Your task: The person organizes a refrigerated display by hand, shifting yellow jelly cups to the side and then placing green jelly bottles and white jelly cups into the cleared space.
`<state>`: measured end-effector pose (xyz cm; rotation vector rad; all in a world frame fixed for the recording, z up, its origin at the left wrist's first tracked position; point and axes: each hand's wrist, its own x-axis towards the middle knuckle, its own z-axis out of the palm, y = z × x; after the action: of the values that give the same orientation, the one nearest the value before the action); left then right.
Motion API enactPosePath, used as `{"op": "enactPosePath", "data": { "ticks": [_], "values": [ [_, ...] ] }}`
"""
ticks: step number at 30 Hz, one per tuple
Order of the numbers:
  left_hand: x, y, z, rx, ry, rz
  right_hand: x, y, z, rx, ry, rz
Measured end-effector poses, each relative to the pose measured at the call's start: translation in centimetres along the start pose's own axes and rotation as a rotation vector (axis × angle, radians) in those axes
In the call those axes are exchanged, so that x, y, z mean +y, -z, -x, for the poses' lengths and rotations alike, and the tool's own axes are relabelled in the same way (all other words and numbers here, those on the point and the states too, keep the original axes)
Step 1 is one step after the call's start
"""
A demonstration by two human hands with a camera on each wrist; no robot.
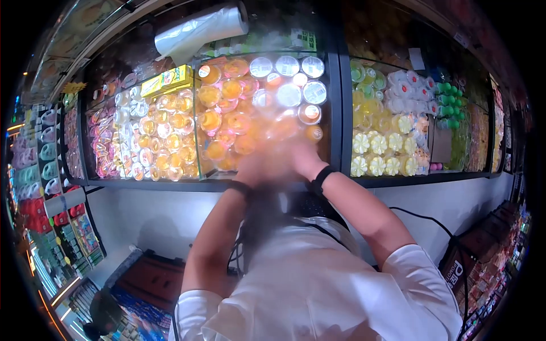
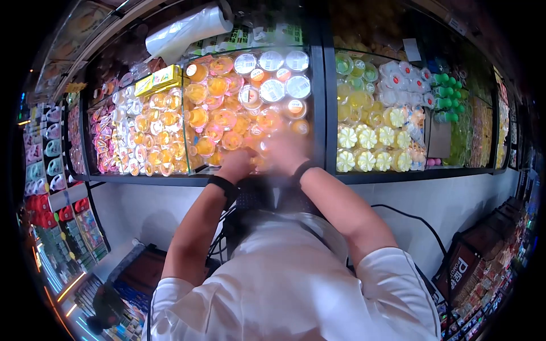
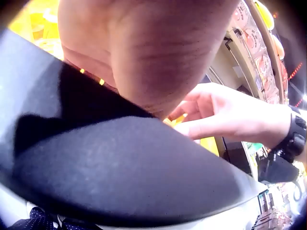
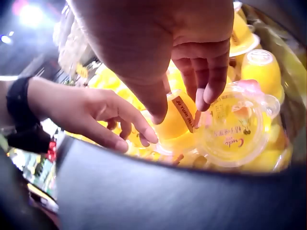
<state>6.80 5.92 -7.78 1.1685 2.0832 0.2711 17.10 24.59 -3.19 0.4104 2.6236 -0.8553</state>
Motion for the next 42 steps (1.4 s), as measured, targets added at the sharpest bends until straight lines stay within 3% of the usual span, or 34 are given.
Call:
{"op": "enactPosePath", "data": {
  "ticks": [2,4,5,7,10,15,20,24,26,29,32,34,36,40,42],
  "values": [
    [2.1,1.1,0.9,-0.060,0.004,-0.108,-1.8,1.0,-0.4,-0.093,0.058,0.133],
    [6.7,5.8,2.4,-0.088,-0.019,-0.013,-2.6,1.6,-1.0,-0.252,0.081,0.245],
    [10.3,10.8,3.6,-0.078,-0.043,0.132,-2.4,1.7,-1.3,-0.246,0.121,0.289],
    [11.5,12.1,4.3,0.017,-0.065,0.287,-2.4,2.4,-1.7,-0.232,0.197,0.335],
    [8.2,6.9,4.1,0.151,-0.051,0.281,-2.3,1.4,-2.1,-0.167,0.190,0.332],
    [4.8,0.3,2.3,0.062,0.069,0.130,-2.0,-1.8,-3.4,-0.047,0.123,0.323],
    [2.7,-4.4,1.1,0.221,-0.075,0.181,-3.6,0.2,-2.8,-0.006,0.186,0.358],
    [2.9,-3.2,2.0,0.193,-0.036,0.275,-4.1,1.6,-1.8,-0.065,0.232,0.410],
    [4.1,-0.9,3.1,0.185,0.087,0.302,-3.2,0.8,-1.9,-0.040,0.115,0.308],
    [6.0,4.0,3.6,0.152,0.172,0.243,-1.1,0.3,-1.8,-0.097,0.029,0.312],
    [9.6,12.1,6.0,0.006,0.249,0.210,0.5,-1.5,-1.6,-0.093,0.010,0.264],
    [10.3,13.3,6.7,-0.068,0.216,0.132,-1.1,0.0,-0.3,-0.107,0.004,0.246],
    [9.2,11.4,6.2,-0.084,0.242,0.045,-6.4,4.6,2.0,-0.178,0.004,0.282],
    [1.5,1.2,3.7,-0.090,0.256,-0.280,-7.3,4.6,3.7,-0.160,-0.044,0.157],
    [2.3,3.0,4.0,-0.174,0.279,-0.217,-5.8,2.8,4.0,-0.159,-0.039,0.124]
  ]
}}
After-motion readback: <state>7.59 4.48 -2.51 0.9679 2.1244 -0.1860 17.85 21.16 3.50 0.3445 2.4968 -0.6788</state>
